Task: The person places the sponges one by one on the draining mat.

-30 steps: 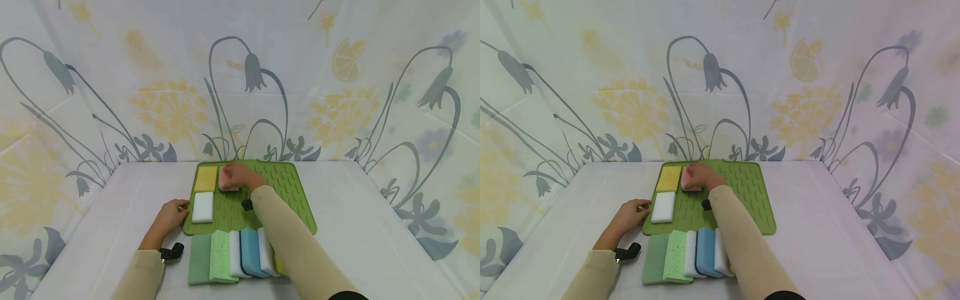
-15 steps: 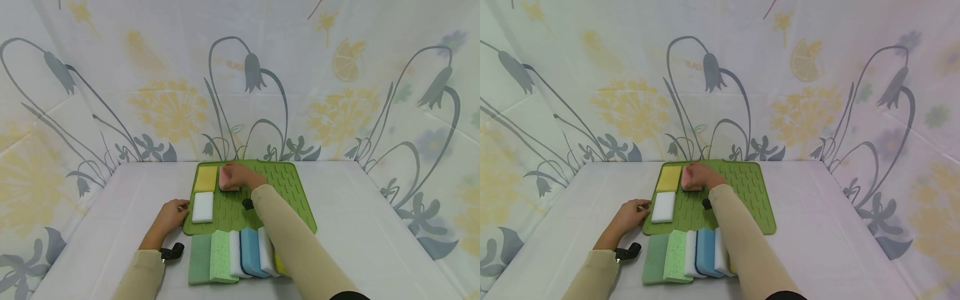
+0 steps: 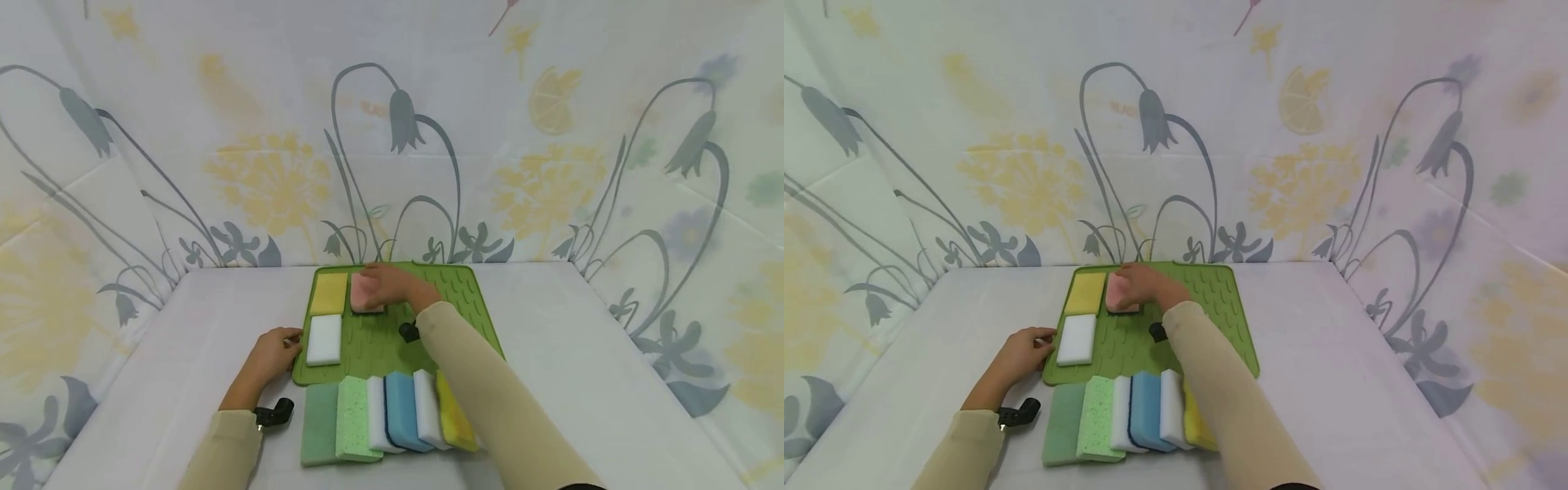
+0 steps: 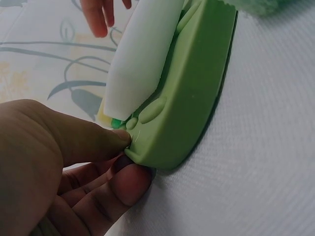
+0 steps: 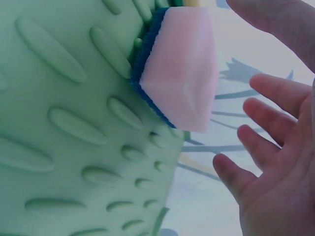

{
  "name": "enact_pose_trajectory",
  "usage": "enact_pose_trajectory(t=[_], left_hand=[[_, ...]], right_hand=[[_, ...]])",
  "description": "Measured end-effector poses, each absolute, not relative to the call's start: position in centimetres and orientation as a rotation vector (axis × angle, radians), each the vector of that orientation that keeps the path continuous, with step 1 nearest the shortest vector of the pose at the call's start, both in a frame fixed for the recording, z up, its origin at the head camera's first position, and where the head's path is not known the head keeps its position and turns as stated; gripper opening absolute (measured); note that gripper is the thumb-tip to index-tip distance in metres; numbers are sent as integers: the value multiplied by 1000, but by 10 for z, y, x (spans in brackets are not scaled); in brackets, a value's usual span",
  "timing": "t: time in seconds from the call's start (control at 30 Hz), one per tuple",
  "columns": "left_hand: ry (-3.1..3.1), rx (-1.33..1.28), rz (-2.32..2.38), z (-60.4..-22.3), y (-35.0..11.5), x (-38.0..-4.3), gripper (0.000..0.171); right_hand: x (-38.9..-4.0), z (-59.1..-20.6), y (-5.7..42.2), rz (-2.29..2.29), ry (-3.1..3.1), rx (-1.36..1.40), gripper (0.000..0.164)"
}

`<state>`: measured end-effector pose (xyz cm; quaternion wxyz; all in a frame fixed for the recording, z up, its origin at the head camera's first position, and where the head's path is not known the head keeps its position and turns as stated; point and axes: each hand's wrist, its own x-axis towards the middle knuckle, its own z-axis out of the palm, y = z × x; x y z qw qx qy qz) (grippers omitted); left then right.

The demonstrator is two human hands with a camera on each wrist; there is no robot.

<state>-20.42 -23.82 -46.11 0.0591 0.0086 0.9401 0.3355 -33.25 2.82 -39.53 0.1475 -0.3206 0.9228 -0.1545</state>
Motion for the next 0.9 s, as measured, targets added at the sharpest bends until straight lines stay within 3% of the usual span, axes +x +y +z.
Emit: enact_pose_trajectory(t=[0.4,0.9], left_hand=[[2841,34,1031,-462,-238,-204,42],[2846,43,1028,-463,-239,-204,41]], right_hand=[[-309,-377,50,-402,2607,-878,77],[-283,-366,76,-440,2630,-915,81]])
